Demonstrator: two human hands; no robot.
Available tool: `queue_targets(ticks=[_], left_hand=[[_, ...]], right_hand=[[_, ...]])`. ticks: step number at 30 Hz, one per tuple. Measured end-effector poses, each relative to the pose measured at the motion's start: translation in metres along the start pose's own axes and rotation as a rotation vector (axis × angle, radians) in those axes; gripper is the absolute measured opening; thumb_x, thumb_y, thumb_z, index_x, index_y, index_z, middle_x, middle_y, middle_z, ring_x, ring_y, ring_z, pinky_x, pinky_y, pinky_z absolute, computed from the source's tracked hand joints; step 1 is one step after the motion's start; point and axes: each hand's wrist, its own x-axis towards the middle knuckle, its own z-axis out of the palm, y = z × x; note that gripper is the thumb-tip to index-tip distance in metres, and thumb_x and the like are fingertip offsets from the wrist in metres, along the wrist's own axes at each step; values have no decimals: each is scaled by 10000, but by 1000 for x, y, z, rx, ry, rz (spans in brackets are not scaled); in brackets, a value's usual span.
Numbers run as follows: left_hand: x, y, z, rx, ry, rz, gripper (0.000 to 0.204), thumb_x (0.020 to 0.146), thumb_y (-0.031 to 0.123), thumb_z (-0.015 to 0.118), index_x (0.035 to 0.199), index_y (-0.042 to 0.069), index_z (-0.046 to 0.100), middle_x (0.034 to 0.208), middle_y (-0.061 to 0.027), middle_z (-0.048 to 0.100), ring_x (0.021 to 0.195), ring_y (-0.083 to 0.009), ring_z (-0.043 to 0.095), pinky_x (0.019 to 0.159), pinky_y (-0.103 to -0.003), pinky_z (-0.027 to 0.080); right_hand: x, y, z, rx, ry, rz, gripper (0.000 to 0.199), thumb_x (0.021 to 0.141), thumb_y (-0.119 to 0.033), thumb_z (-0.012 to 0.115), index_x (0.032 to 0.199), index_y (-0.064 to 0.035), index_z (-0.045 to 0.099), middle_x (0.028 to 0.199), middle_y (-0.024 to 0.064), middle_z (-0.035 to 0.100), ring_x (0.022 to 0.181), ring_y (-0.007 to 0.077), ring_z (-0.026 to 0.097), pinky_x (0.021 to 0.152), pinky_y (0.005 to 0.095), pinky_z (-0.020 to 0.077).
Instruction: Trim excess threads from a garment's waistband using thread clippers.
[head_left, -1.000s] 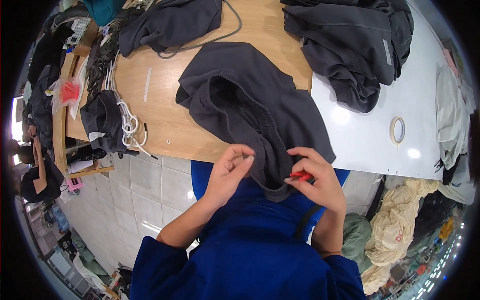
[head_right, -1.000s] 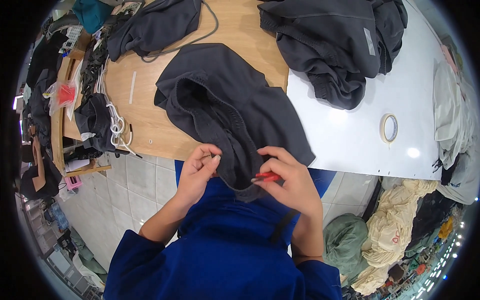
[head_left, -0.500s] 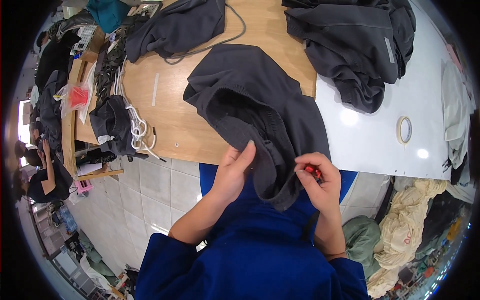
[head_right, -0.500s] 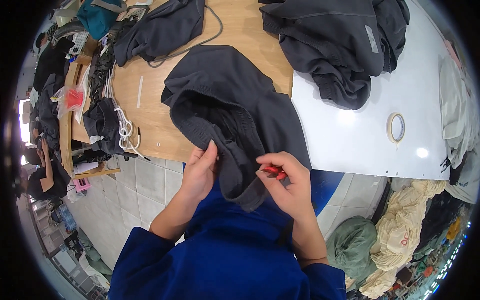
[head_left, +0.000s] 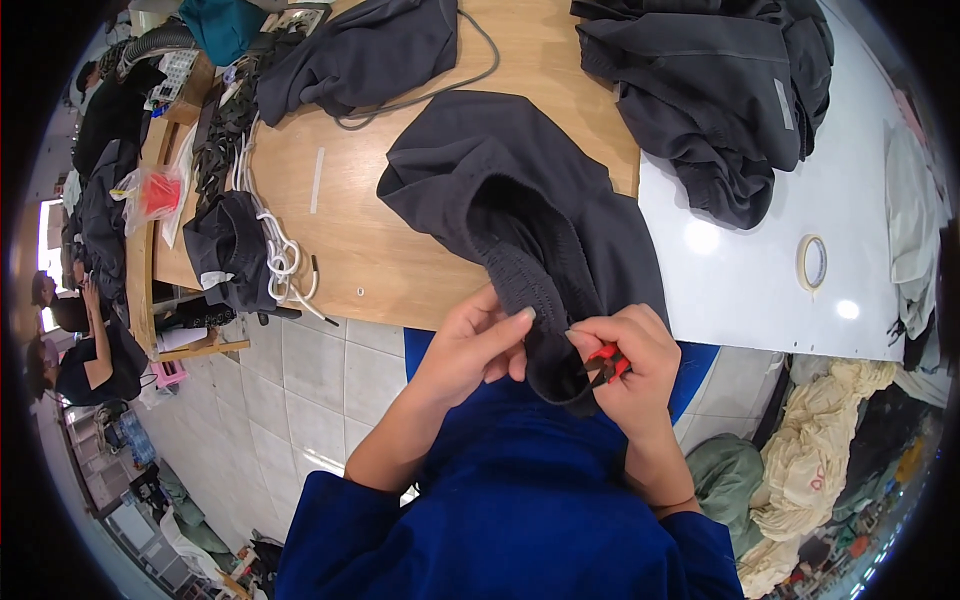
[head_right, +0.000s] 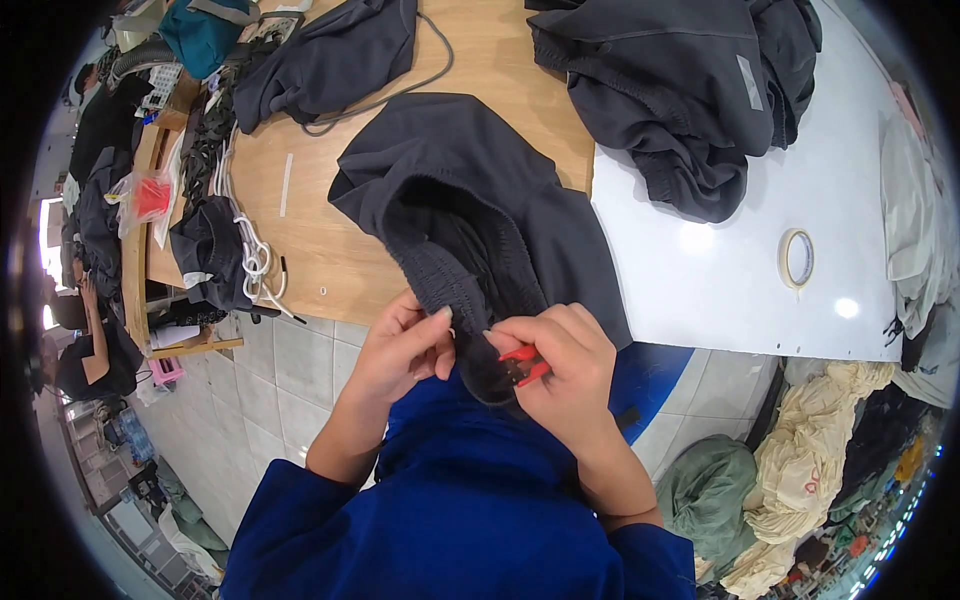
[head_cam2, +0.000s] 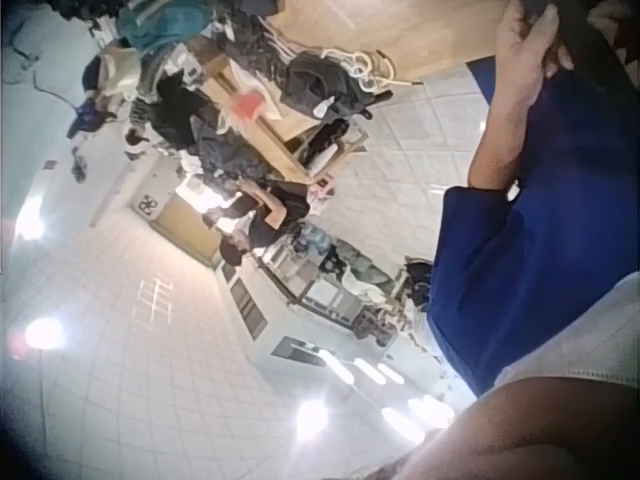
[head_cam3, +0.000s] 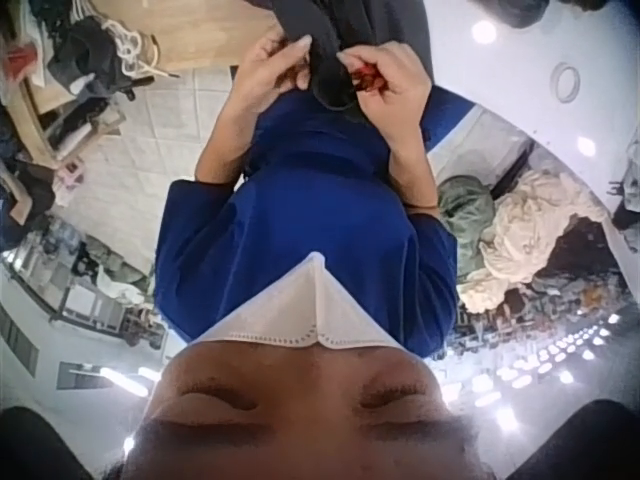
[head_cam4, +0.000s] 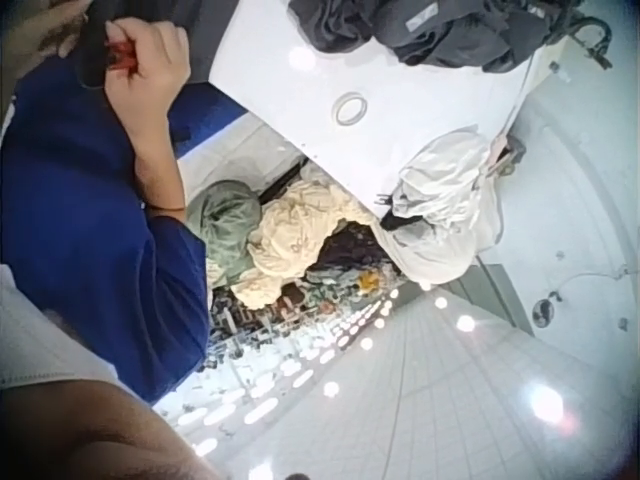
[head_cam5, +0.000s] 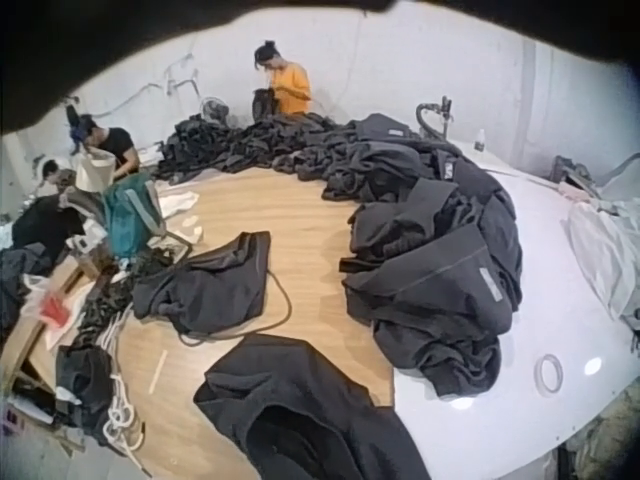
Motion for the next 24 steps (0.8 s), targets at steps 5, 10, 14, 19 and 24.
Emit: queue_targets(ticks=[5, 10, 14, 19, 24], left_hand=[[8, 0, 14, 79, 118, -9, 243, 943, 163, 515, 1124, 2, 537, 1040, -117, 626, 838, -152, 646, 713, -229, 510], [15, -6, 12, -218, -5, 122, 297, 876, 49, 474, 1155, -50, 508, 1077, -170, 614, 1002, -223, 601, 843, -327, 481], [14, -16, 0, -278, -38, 147, 300, 853, 10, 439, 1136, -55, 514, 1103, -152, 598, 1043, -238, 574, 916, -377, 441], [14, -19, 8, -292, 88, 197, 358, 873, 14, 418, 1222, -55, 464, 1214, -148, 538, 1135, -255, 513, 983, -404, 389], [14, -26, 7, -335, 28, 138, 352, 897, 15, 420, 1242, -47, 453, 1240, -129, 523, 1165, -245, 492, 1004, -396, 371]], right_hand=[[-6, -8, -5, -11, 28, -16, 119, 669, 6, 725, 747, -43, 650, 623, 48, 560, 554, 176, 498, 516, 261, 380], [-10, -12, -4, 58, -25, -86, 137, 649, -36, 753, 740, -65, 655, 615, 35, 551, 542, 178, 499, 505, 270, 380], [-14, -7, -9, 168, -131, -87, 318, 606, -149, 820, 854, -54, 645, 619, 20, 526, 552, 168, 503, 514, 263, 391], [-32, 2, -11, 498, 49, 340, 472, 742, -148, 726, 1135, 7, 516, 852, 101, 538, 712, 138, 512, 663, 236, 421], [-16, 3, -16, -54, -2, -7, 397, 675, -51, 715, 1062, -55, 628, 892, 83, 564, 751, 194, 511, 687, 286, 408]])
